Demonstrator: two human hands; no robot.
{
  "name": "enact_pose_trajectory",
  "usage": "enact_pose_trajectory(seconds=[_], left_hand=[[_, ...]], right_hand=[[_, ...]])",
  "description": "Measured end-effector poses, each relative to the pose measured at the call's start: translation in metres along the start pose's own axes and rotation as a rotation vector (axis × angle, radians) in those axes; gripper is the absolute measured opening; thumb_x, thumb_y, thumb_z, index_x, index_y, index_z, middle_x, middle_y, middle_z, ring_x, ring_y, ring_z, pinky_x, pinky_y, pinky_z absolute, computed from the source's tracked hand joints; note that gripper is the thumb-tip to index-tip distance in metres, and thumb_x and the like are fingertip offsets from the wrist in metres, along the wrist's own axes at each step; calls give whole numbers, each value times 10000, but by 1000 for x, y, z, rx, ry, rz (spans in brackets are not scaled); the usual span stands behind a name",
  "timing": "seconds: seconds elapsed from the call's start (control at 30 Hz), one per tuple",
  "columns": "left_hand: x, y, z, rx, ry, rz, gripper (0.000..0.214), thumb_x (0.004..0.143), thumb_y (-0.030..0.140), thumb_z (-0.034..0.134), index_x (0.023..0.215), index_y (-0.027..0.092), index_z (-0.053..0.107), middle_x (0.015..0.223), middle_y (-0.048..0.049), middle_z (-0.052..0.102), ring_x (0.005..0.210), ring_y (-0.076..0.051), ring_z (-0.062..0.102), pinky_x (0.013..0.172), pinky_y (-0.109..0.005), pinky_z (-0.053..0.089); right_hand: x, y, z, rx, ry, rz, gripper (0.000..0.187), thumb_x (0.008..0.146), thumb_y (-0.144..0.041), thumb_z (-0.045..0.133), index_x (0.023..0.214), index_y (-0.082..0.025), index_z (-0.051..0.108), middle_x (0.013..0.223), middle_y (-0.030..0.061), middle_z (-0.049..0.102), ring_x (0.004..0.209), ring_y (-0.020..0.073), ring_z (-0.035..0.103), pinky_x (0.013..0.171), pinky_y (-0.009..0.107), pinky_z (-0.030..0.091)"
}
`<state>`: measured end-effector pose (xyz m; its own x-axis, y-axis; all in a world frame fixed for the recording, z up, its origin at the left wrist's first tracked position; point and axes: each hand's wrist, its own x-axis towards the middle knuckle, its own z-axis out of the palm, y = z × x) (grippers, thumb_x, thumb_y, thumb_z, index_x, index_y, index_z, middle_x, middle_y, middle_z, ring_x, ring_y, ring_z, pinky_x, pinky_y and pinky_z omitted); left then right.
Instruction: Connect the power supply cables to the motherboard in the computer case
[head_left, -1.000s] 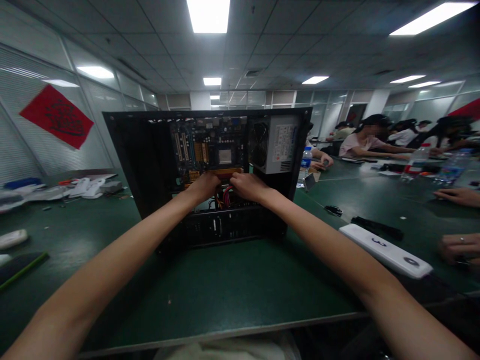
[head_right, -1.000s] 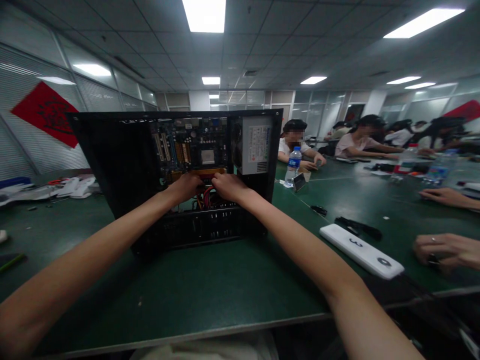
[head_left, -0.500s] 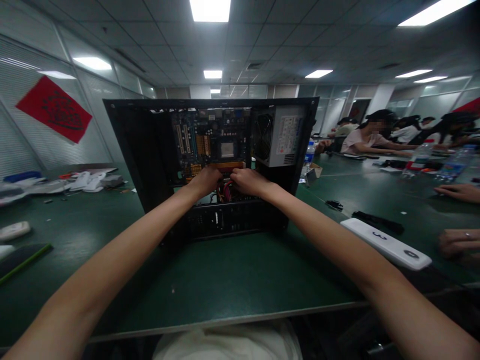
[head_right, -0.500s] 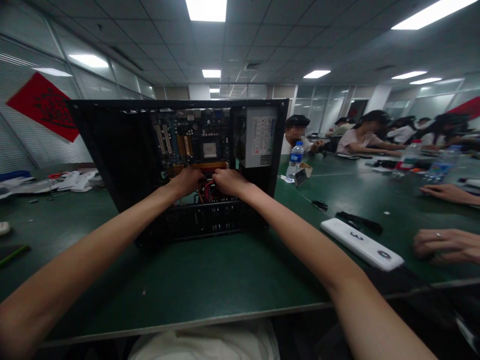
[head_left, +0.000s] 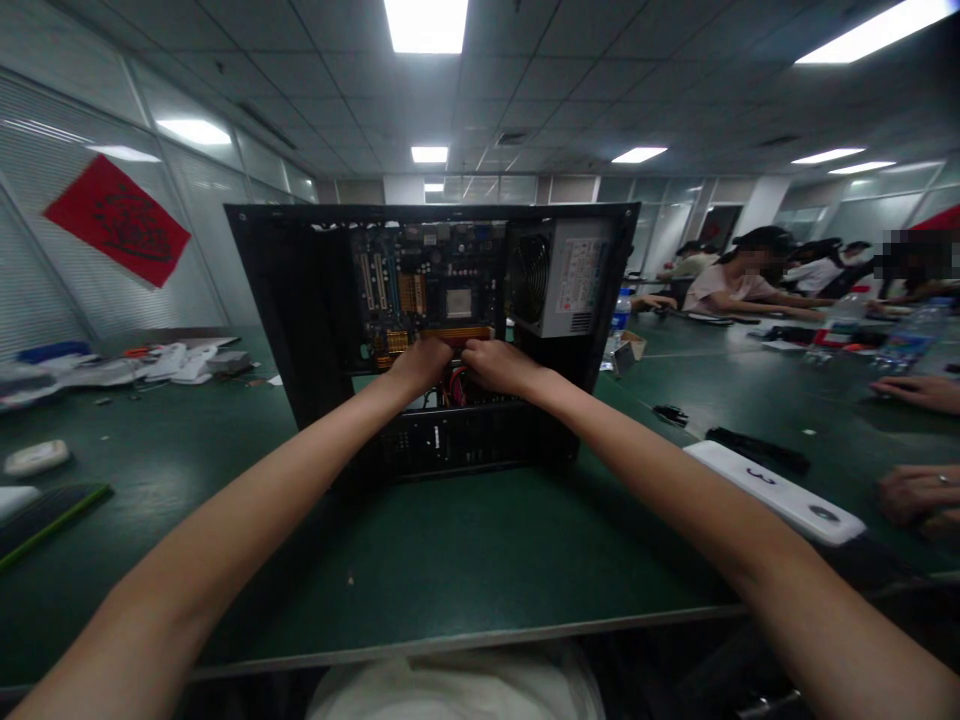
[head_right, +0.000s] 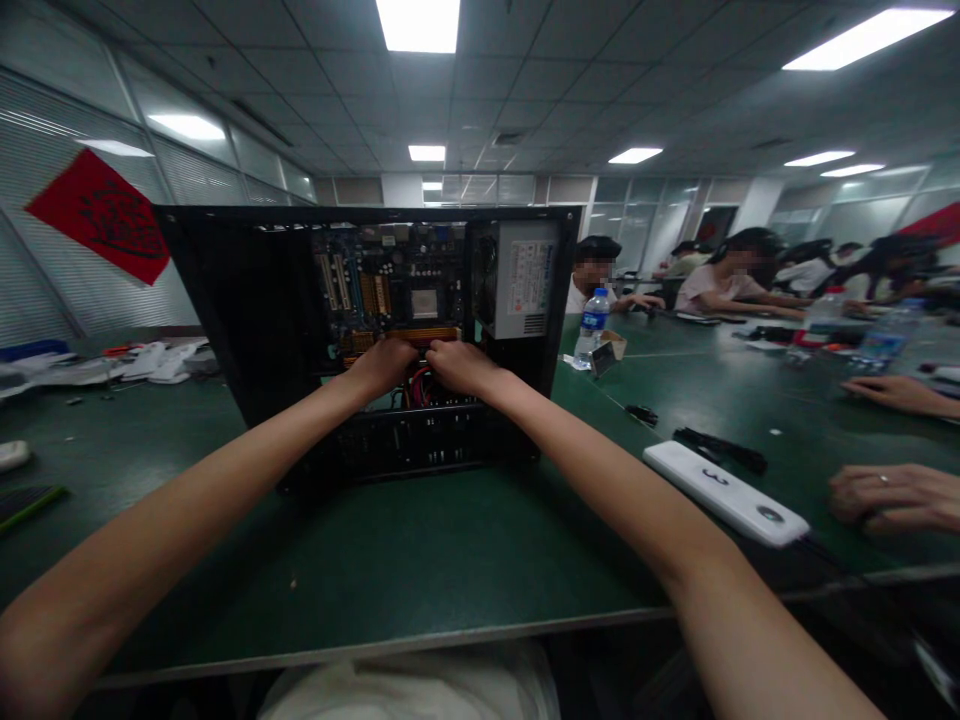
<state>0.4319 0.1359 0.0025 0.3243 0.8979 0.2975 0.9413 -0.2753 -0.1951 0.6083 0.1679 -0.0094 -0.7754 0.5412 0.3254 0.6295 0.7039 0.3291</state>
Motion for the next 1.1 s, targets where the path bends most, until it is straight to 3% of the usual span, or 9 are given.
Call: enact_pose_trajectory(seconds=[0.27, 0.47, 0.73, 1.1], left_hand=[[1, 4, 0, 20, -5, -61, 408, 998, 71, 450, 1322, 45, 697, 1287, -279, 709, 1221, -360, 702, 1011, -435, 563], [2, 2, 1, 48, -20, -59, 401, 1026, 97, 399, 1236, 35, 735, 1206, -260, 744, 1193, -358, 716, 1000, -432, 570], [0, 0, 0, 75, -14, -30, 338, 1025, 151, 478, 1195, 45, 751, 1190, -251, 749, 1174, -376, 722, 990, -456, 586], [-4, 3, -5, 80, -25, -29, 348, 1033, 133, 451, 1192, 49, 749, 1223, -244, 743, 1194, -354, 717, 1010, -434, 577]], right_hand=[[2, 2, 1, 13, 19, -28, 252, 1032, -149, 505, 1187, -80, 692, 1280, 187, 655, 1122, 274, 687, 877, 334, 511], [8, 4, 9, 11, 35, -80, 268, 1044, -138, 482, 1197, -70, 691, 1307, 191, 638, 1085, 265, 697, 860, 331, 504], [13, 9, 13, -64, 15, -164, 275, 1051, -114, 465, 1203, -64, 688, 1231, 185, 649, 1098, 271, 690, 871, 333, 500], [13, 6, 10, -104, 9, -151, 316, 1033, -87, 455, 1283, -73, 649, 1246, 196, 646, 1163, 290, 668, 845, 342, 518]])
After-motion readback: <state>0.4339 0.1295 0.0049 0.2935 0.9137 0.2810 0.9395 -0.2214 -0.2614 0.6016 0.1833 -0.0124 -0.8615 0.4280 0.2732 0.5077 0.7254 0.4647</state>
